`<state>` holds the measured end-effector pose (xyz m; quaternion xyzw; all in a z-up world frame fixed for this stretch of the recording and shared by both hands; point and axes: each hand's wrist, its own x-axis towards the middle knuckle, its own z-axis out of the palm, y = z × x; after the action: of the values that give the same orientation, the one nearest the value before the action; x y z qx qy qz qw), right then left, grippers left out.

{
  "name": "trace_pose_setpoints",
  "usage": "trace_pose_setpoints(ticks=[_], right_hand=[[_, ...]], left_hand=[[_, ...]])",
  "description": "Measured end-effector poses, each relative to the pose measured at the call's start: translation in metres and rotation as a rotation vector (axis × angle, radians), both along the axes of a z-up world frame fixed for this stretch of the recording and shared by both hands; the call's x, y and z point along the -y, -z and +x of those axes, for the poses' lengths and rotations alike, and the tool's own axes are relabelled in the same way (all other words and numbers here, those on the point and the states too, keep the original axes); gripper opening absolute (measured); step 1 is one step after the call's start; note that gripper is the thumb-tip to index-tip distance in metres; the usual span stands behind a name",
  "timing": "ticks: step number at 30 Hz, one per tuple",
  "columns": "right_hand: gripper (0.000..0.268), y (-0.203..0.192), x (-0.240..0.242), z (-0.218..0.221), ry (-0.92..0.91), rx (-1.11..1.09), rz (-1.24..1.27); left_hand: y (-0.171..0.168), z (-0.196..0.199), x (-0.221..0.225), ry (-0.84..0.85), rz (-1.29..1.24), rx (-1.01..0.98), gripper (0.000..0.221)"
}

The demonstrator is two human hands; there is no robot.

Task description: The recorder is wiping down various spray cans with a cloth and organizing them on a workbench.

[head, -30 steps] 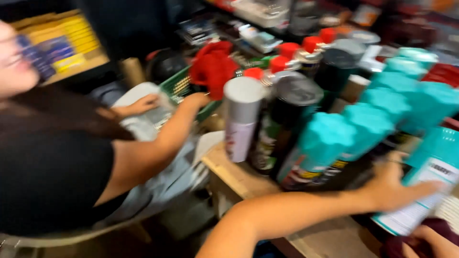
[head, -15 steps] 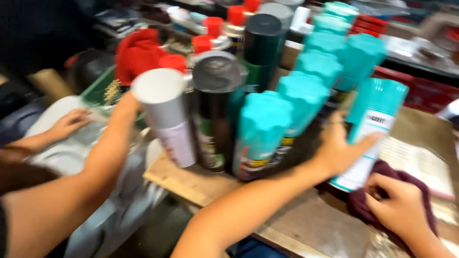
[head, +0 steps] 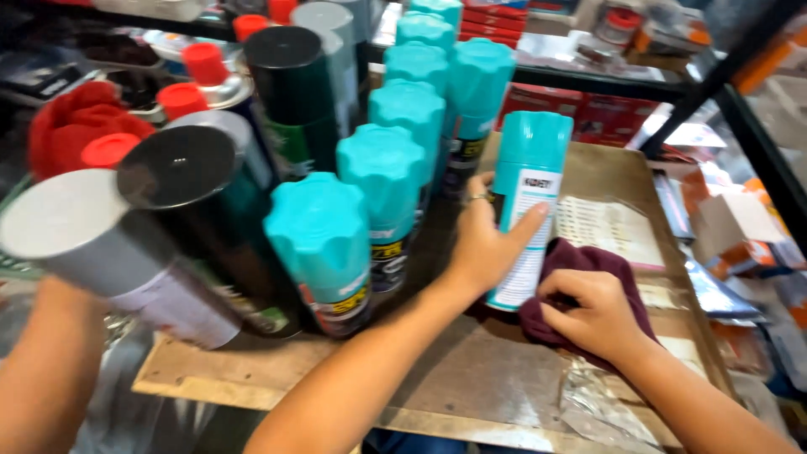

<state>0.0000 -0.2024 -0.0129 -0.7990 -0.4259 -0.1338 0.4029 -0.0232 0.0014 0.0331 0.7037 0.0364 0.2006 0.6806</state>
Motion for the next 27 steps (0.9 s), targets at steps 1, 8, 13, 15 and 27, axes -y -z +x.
trace_pose_setpoints(ticks=[1,8,13,15,27], right_hand=[[0.010,0.000,0.000,0.001,-0.024,0.014,0.006],[0.009,-0.015,-0.010,-0.017,0.031,0.169,0.017],[0.011,-0.014,-0.008,-0.015,0.105,0.186,0.071],[0.013,-0.013,-0.006,-0.010,0.155,0.167,0.101],[0.019,-0.025,-0.010,-0.014,-0.107,0.002,0.061]], left_hand=[[-0.004,-0.003,0.000,-0.007,0.007,0.009,0.080],[-0.012,-0.012,0.002,-0.020,-0.009,0.065,0.073],[-0.014,-0.017,0.006,-0.026,0.024,0.095,0.073],[-0.016,-0.019,0.008,-0.018,0.041,0.101,0.073],[-0.007,-0.009,0.002,0.049,0.059,0.037,0.073]])
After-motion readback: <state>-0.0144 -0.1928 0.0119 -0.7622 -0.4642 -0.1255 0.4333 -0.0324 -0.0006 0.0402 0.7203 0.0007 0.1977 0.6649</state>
